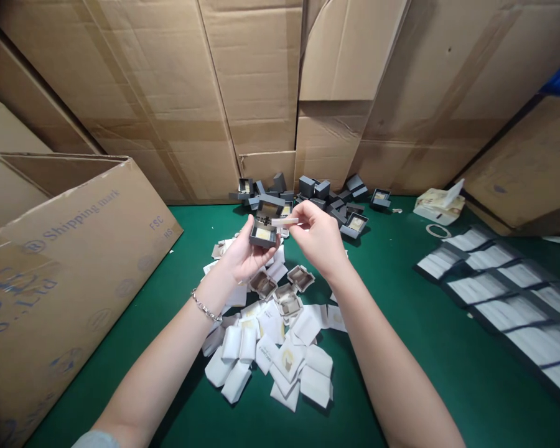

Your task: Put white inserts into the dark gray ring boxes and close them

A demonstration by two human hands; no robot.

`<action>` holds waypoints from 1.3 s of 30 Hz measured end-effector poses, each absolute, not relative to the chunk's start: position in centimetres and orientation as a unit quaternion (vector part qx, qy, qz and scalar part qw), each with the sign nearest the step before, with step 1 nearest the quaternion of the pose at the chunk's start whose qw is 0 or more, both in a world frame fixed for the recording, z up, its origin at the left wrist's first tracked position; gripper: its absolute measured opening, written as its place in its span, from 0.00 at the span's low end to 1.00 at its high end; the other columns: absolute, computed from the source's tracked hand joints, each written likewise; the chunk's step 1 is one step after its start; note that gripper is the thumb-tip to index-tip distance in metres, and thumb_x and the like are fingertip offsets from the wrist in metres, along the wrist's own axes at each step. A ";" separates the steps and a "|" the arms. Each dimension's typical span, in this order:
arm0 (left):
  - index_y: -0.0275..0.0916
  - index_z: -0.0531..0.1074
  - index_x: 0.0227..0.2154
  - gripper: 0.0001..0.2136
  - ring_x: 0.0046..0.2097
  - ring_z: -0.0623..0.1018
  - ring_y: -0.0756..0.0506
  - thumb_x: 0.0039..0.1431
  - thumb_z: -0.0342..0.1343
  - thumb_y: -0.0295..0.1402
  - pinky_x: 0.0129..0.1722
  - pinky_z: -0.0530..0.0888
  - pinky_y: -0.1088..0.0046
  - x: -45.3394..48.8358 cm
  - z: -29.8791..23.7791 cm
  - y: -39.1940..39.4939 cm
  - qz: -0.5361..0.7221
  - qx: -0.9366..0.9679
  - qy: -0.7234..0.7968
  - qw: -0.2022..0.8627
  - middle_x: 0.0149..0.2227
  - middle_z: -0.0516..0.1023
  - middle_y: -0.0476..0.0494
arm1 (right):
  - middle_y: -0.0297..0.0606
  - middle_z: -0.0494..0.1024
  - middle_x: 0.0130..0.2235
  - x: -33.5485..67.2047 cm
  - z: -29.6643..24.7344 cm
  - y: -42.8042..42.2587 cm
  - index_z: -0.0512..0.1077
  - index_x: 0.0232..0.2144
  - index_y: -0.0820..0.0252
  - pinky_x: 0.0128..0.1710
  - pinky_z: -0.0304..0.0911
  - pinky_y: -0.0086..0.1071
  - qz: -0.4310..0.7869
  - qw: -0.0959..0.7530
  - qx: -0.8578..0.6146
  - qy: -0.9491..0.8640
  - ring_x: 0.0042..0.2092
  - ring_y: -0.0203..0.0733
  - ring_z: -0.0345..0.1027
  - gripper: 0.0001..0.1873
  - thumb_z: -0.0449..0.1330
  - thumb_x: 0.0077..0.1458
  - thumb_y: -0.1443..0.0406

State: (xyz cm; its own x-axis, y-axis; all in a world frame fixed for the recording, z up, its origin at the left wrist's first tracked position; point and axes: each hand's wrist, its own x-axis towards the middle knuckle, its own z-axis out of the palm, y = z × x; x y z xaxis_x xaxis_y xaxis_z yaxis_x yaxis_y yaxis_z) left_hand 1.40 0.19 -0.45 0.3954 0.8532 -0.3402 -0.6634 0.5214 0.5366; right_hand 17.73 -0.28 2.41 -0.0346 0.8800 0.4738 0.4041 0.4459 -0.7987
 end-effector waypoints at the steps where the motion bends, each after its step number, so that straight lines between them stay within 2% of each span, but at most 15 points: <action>1: 0.30 0.70 0.43 0.23 0.30 0.79 0.47 0.59 0.50 0.49 0.27 0.78 0.74 1.5 -0.4 0.1 0.464 0.162 0.296 0.819 0.32 0.77 0.38 | 0.34 0.78 0.32 17.7 2.2 -0.2 0.71 0.35 0.57 0.34 0.66 0.34 0.217 0.517 -0.473 -0.679 0.33 0.39 0.72 0.10 0.56 0.46 0.69; 3: 0.32 0.70 0.43 0.21 0.30 0.79 0.47 0.59 0.51 0.47 0.28 0.79 0.74 1.7 -0.4 -0.1 0.465 0.170 0.292 0.818 0.33 0.78 0.39 | 0.34 0.79 0.36 17.6 1.9 0.1 0.70 0.46 0.54 0.35 0.67 0.35 0.189 0.525 -0.476 -0.679 0.34 0.40 0.72 0.21 0.55 0.48 0.69; 5: 0.33 0.71 0.42 0.19 0.29 0.79 0.48 0.59 0.52 0.46 0.29 0.79 0.74 1.9 -0.4 -0.2 0.466 0.175 0.291 0.817 0.33 0.78 0.40 | 0.35 0.79 0.38 17.6 1.8 0.1 0.69 0.51 0.54 0.36 0.67 0.36 0.166 0.522 -0.477 -0.688 0.34 0.40 0.72 0.24 0.55 0.50 0.68; 9: 0.32 0.70 0.40 0.17 0.28 0.79 0.48 0.61 0.50 0.44 0.28 0.78 0.74 2.2 -0.4 -0.3 0.467 0.170 0.304 0.812 0.30 0.77 0.42 | 0.37 0.79 0.35 17.4 2.1 -0.2 0.76 0.36 0.57 0.34 0.66 0.33 0.080 0.497 -0.473 -0.723 0.33 0.39 0.71 0.11 0.56 0.52 0.67; 11: 0.33 0.70 0.39 0.16 0.27 0.78 0.49 0.62 0.49 0.43 0.27 0.78 0.74 2.3 -0.3 -0.4 0.469 0.170 0.306 0.811 0.29 0.77 0.43 | 0.38 0.78 0.34 17.3 2.2 -0.4 0.76 0.31 0.58 0.34 0.65 0.32 0.040 0.474 -0.464 -0.748 0.34 0.40 0.71 0.10 0.55 0.51 0.69; 14: 0.34 0.70 0.37 0.15 0.25 0.77 0.50 0.64 0.46 0.42 0.25 0.77 0.75 2.6 -0.2 -0.5 0.474 0.178 0.300 0.808 0.28 0.76 0.45 | 0.40 0.78 0.36 16.9 2.0 -0.7 0.76 0.33 0.59 0.36 0.64 0.32 -0.014 0.428 -0.475 -0.769 0.37 0.41 0.71 0.14 0.52 0.50 0.73; 19: 0.36 0.69 0.33 0.14 0.22 0.74 0.52 0.63 0.48 0.43 0.20 0.73 0.77 3.2 0.1 -0.8 0.498 0.195 0.330 0.778 0.25 0.74 0.49 | 0.41 0.78 0.37 16.2 1.3 -1.2 0.76 0.36 0.58 0.36 0.61 0.32 -0.112 0.379 -0.525 -0.754 0.38 0.43 0.69 0.15 0.50 0.55 0.71; 23: 0.37 0.69 0.34 0.14 0.23 0.74 0.52 0.60 0.52 0.44 0.23 0.74 0.76 3.6 0.0 -1.0 0.506 0.209 0.338 0.765 0.25 0.73 0.49 | 0.40 0.78 0.37 15.9 1.3 -1.5 0.76 0.37 0.58 0.34 0.58 0.32 -0.161 0.361 -0.544 -0.740 0.36 0.42 0.69 0.16 0.49 0.57 0.70; 32: 0.38 0.70 0.34 0.14 0.26 0.75 0.51 0.57 0.56 0.45 0.27 0.74 0.73 3.8 -0.2 -1.2 0.482 0.208 0.345 0.778 0.26 0.75 0.49 | 0.40 0.77 0.37 16.2 0.9 -1.2 0.76 0.36 0.58 0.31 0.55 0.32 -0.161 0.348 -0.563 -0.732 0.35 0.41 0.68 0.14 0.50 0.57 0.68; 39: 0.39 0.69 0.33 0.15 0.25 0.74 0.52 0.51 0.61 0.44 0.25 0.72 0.76 3.8 -0.5 -1.1 0.494 0.229 0.338 0.768 0.26 0.74 0.50 | 0.38 0.76 0.35 16.2 0.9 -1.1 0.76 0.34 0.57 0.26 0.50 0.31 -0.163 0.324 -0.575 -0.734 0.31 0.38 0.66 0.14 0.49 0.57 0.68</action>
